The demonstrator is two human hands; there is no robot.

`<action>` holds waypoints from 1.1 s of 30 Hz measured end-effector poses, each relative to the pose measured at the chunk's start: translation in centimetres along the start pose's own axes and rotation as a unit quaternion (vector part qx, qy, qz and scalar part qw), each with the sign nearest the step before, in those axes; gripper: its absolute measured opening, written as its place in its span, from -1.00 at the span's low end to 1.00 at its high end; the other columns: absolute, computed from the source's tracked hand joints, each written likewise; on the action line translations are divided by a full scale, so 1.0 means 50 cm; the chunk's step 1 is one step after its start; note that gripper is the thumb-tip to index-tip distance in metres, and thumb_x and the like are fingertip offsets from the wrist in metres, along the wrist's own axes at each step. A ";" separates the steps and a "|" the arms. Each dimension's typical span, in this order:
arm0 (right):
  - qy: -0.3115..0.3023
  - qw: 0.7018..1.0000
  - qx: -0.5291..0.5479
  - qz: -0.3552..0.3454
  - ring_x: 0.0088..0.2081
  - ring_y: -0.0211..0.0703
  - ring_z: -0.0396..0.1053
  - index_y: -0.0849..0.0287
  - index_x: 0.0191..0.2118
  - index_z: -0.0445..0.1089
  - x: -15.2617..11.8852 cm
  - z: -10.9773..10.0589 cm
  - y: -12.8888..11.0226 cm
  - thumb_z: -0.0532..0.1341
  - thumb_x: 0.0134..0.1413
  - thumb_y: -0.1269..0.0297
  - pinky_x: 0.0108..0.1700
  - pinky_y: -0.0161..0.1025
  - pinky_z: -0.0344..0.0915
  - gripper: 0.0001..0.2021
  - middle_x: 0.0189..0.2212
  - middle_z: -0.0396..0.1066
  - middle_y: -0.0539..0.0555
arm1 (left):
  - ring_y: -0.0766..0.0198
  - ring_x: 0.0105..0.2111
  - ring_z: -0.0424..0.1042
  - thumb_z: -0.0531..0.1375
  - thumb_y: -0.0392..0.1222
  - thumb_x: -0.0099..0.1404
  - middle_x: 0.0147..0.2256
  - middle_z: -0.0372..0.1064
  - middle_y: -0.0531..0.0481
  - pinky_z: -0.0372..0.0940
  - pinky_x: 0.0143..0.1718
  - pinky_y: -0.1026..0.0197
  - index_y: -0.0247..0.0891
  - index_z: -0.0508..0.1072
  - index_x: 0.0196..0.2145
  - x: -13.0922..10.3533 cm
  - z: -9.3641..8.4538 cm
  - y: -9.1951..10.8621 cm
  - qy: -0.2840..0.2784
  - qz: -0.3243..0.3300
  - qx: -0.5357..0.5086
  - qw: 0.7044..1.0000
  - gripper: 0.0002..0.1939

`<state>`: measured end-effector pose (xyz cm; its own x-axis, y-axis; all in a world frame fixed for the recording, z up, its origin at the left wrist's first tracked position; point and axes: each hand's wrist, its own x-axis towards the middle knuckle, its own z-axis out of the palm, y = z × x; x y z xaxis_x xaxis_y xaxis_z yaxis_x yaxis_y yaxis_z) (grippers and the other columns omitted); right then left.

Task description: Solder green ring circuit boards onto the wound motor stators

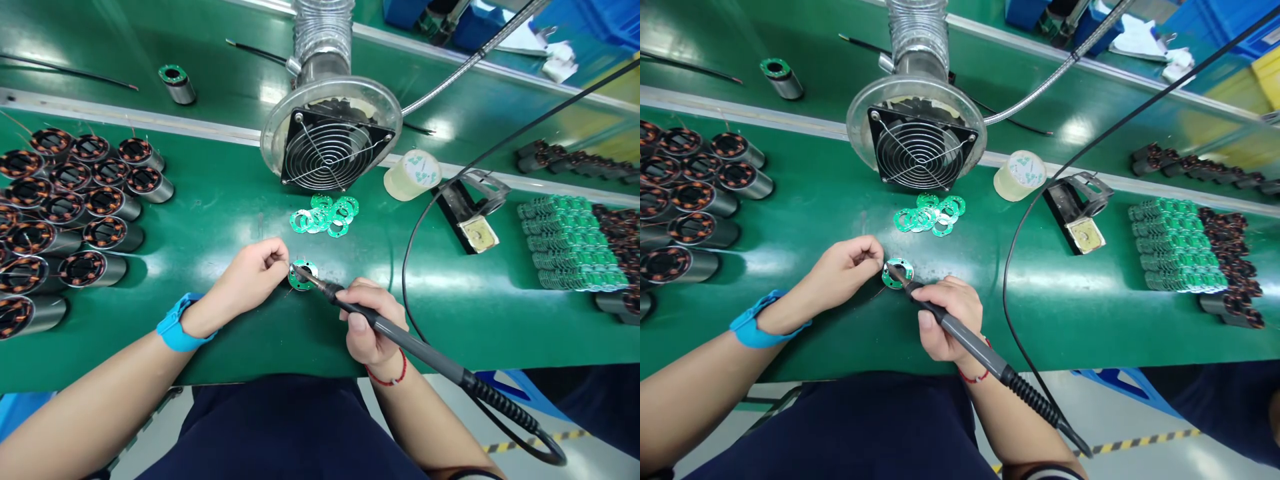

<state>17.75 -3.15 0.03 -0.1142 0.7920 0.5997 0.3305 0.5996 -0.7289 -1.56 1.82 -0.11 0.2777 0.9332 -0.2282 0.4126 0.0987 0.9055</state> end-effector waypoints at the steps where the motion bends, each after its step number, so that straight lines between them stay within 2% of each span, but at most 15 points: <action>1: 0.001 1.000 0.000 -0.002 -0.63 -0.22 0.32 0.10 -0.19 0.40 -0.001 0.000 0.001 0.07 0.31 0.19 -0.55 -0.24 0.26 -0.81 -0.62 0.38 -0.04 | 0.36 -0.55 0.13 0.04 -0.23 0.14 -0.58 0.15 0.14 0.04 -0.50 0.28 -0.23 0.27 -0.51 0.000 0.000 0.000 0.001 0.000 0.001 1.000 -0.91; 4: 0.004 1.000 0.005 0.011 -0.54 -0.17 0.45 0.07 -0.03 0.38 -0.007 0.004 0.005 0.09 0.33 0.21 -0.44 -0.19 0.38 -0.79 -0.52 0.49 -0.01 | 0.36 -0.55 0.14 0.04 -0.23 0.14 -0.58 0.15 0.14 0.04 -0.50 0.28 -0.23 0.27 -0.51 0.001 0.000 0.000 0.000 0.001 0.005 1.000 -0.91; 7: -0.017 0.999 -0.006 0.046 -0.32 -0.12 0.56 0.01 0.19 0.23 -0.005 0.013 0.010 0.06 0.34 0.33 -0.20 -0.10 0.46 -0.65 -0.29 0.59 0.04 | 0.36 -0.54 0.14 0.04 -0.23 0.13 -0.58 0.17 0.14 0.04 -0.50 0.28 -0.23 0.27 -0.51 0.000 0.000 0.001 0.000 0.005 0.006 1.000 -0.91; 9: -0.078 0.994 -0.040 0.060 -0.09 -0.06 0.53 0.00 0.22 0.19 0.002 0.018 0.013 0.08 0.30 0.41 -0.05 -0.03 0.43 -0.59 -0.12 0.58 0.08 | 0.36 -0.55 0.14 0.03 -0.23 0.13 -0.58 0.16 0.14 0.04 -0.50 0.28 -0.23 0.26 -0.51 0.000 0.002 0.003 0.001 0.006 0.006 1.000 -0.91; 11: -0.164 0.982 -0.072 0.056 0.11 0.02 0.41 0.03 0.22 0.19 0.010 0.021 0.014 0.13 0.23 0.45 0.06 0.03 0.37 -0.54 0.05 0.49 0.14 | 0.36 -0.55 0.14 0.03 -0.23 0.13 -0.58 0.15 0.14 0.05 -0.50 0.27 -0.22 0.24 -0.52 0.001 0.004 0.005 0.004 0.008 0.007 1.000 -0.90; 13: -0.222 0.970 -0.088 0.049 0.16 0.05 0.34 0.07 0.24 0.16 0.016 0.023 0.016 0.13 0.17 0.47 0.10 0.07 0.34 -0.48 0.15 0.40 0.19 | 0.36 -0.54 0.14 0.03 -0.21 0.15 -0.58 0.15 0.14 0.06 -0.50 0.27 -0.21 0.22 -0.53 0.001 0.005 0.008 0.007 0.007 0.011 1.000 -0.88; 15: -0.243 0.964 -0.092 0.059 0.10 0.03 0.37 0.09 0.24 0.15 0.018 0.023 0.017 0.10 0.16 0.50 0.07 0.06 0.36 -0.47 0.12 0.40 0.21 | 0.34 -0.52 0.18 0.04 -0.19 0.18 -0.55 0.18 0.12 0.10 -0.48 0.26 -0.21 0.25 -0.49 -0.001 0.001 0.009 0.004 0.002 0.013 1.000 -0.89; 17: -0.242 0.962 -0.104 0.074 0.00 0.00 0.41 0.09 0.23 0.16 0.018 0.022 0.019 0.11 0.19 0.49 0.00 0.02 0.41 -0.50 0.06 0.44 0.20 | 0.32 -0.48 0.24 0.06 -0.14 0.23 -0.49 0.25 0.11 0.16 -0.45 0.25 -0.22 0.31 -0.36 -0.007 -0.008 0.008 -0.016 -0.007 0.011 1.000 -0.89; 19: -0.228 0.963 -0.123 0.074 -0.07 0.01 0.41 0.10 0.22 0.17 0.015 0.022 0.022 0.15 0.20 0.44 -0.06 0.01 0.42 -0.53 0.00 0.46 0.21 | 0.30 -0.44 0.28 0.12 -0.07 0.25 -0.42 0.29 0.10 0.21 -0.41 0.23 -0.21 0.33 -0.21 -0.014 -0.022 0.005 -0.076 -0.011 0.016 0.997 -0.79; 20: -0.217 0.965 -0.133 0.068 -0.08 0.03 0.41 0.11 0.22 0.16 0.014 0.022 0.024 0.17 0.21 0.41 -0.07 0.02 0.43 -0.53 -0.01 0.46 0.21 | 0.29 -0.43 0.29 0.15 -0.06 0.24 -0.40 0.30 0.10 0.22 -0.41 0.22 -0.21 0.33 -0.17 -0.018 -0.030 0.003 -0.111 -0.007 0.028 0.993 -0.76; 22: -0.198 0.968 -0.146 0.057 -0.09 0.04 0.41 0.10 0.23 0.14 0.012 0.022 0.028 0.20 0.22 0.38 -0.07 0.04 0.42 -0.52 -0.01 0.46 0.22 | 0.29 -0.42 0.29 0.17 -0.10 0.24 -0.38 0.31 0.09 0.22 -0.39 0.21 -0.21 0.37 -0.21 -0.023 -0.041 -0.002 -0.156 0.019 0.063 0.986 -0.80; 25: -0.192 0.968 -0.153 0.048 -0.12 0.03 0.42 0.07 0.26 0.11 0.010 0.023 0.034 0.19 0.24 0.33 -0.09 0.02 0.43 -0.50 -0.03 0.47 0.19 | 0.31 -0.43 0.29 0.10 -0.18 0.28 -0.40 0.33 0.09 0.20 -0.37 0.22 -0.22 0.39 -0.33 -0.023 -0.042 -0.003 -0.123 0.056 0.068 0.989 -0.89; 28: -0.204 0.963 -0.172 0.037 -0.15 0.04 0.41 0.05 0.28 0.09 0.009 0.024 0.035 0.21 0.24 0.26 -0.14 0.01 0.41 -0.46 -0.05 0.47 0.19 | 0.33 -0.44 0.30 0.11 -0.17 0.28 -0.43 0.36 0.10 0.21 -0.39 0.25 -0.23 0.40 -0.36 -0.018 -0.029 0.000 -0.070 0.046 -0.004 0.996 -0.87; 31: -0.205 0.964 -0.171 0.003 0.07 0.17 0.33 0.05 0.33 0.03 0.010 0.023 0.029 0.23 0.21 0.23 -0.01 0.11 0.35 -0.38 0.09 0.41 0.24 | 0.34 -0.45 0.32 0.15 -0.17 0.23 -0.45 0.39 0.09 0.22 -0.41 0.27 -0.24 0.42 -0.37 -0.012 -0.013 0.003 -0.061 0.021 -0.065 0.996 -0.89; 33: -0.199 0.967 -0.158 -0.026 0.20 0.17 0.24 0.04 0.35 -0.02 0.012 0.022 0.023 0.21 0.22 0.27 0.08 0.15 0.27 -0.36 0.15 0.37 0.23 | 0.34 -0.48 0.30 0.17 -0.15 0.21 -0.48 0.38 0.09 0.21 -0.45 0.29 -0.25 0.43 -0.39 -0.010 -0.007 0.003 -0.065 0.008 -0.085 0.994 -0.88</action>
<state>17.06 -1.84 -0.80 -0.4680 0.7815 0.4126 0.5781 0.6238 -0.5260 -1.96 1.50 0.27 0.3967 0.8839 -0.2477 0.2575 0.1519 0.9543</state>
